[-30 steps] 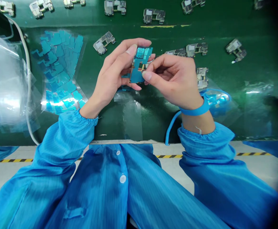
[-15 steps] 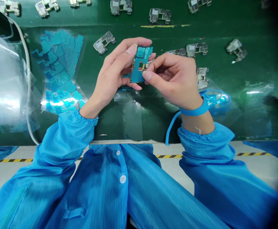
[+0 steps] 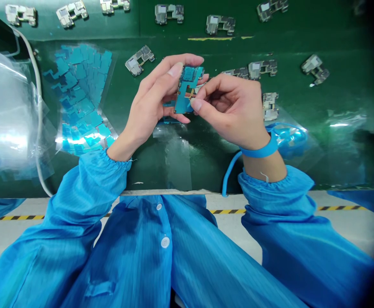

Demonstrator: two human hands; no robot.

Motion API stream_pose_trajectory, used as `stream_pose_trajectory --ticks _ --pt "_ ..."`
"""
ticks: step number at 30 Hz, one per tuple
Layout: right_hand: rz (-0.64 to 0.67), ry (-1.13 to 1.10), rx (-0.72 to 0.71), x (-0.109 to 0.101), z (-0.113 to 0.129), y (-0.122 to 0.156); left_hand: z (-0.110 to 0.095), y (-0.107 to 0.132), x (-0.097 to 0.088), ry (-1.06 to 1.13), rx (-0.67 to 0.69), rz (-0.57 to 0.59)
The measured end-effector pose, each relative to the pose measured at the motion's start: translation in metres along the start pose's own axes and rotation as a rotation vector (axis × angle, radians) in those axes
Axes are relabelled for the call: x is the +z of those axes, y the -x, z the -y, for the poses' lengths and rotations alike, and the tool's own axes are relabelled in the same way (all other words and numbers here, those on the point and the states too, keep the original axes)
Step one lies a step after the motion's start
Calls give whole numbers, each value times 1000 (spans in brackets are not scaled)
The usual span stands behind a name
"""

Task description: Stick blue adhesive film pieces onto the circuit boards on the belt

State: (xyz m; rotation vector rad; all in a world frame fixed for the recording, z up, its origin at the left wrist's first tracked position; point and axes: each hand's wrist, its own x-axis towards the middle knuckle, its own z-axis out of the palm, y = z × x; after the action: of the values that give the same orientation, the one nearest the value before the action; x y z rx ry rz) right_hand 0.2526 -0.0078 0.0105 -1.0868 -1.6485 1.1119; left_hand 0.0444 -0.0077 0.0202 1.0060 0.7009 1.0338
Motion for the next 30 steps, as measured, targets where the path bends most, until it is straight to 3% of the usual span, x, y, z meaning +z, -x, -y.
stream_pose_trajectory --ticks 7,13,21,25,30 --pt "-17 -48 21 1 2 1 14 -11 -10 -60 2 -8" --pt "-8 -56 40 0 3 0 24 -18 -20 -19 13 112" --pt "-1 -72 26 -2 -2 -1 25 -12 -20 -108 69 89" --pt "-2 -59 35 -2 -2 -2 25 -11 -18 -189 62 14" --pt "13 -55 16 -3 -2 -2 26 -9 -17 -221 82 23"
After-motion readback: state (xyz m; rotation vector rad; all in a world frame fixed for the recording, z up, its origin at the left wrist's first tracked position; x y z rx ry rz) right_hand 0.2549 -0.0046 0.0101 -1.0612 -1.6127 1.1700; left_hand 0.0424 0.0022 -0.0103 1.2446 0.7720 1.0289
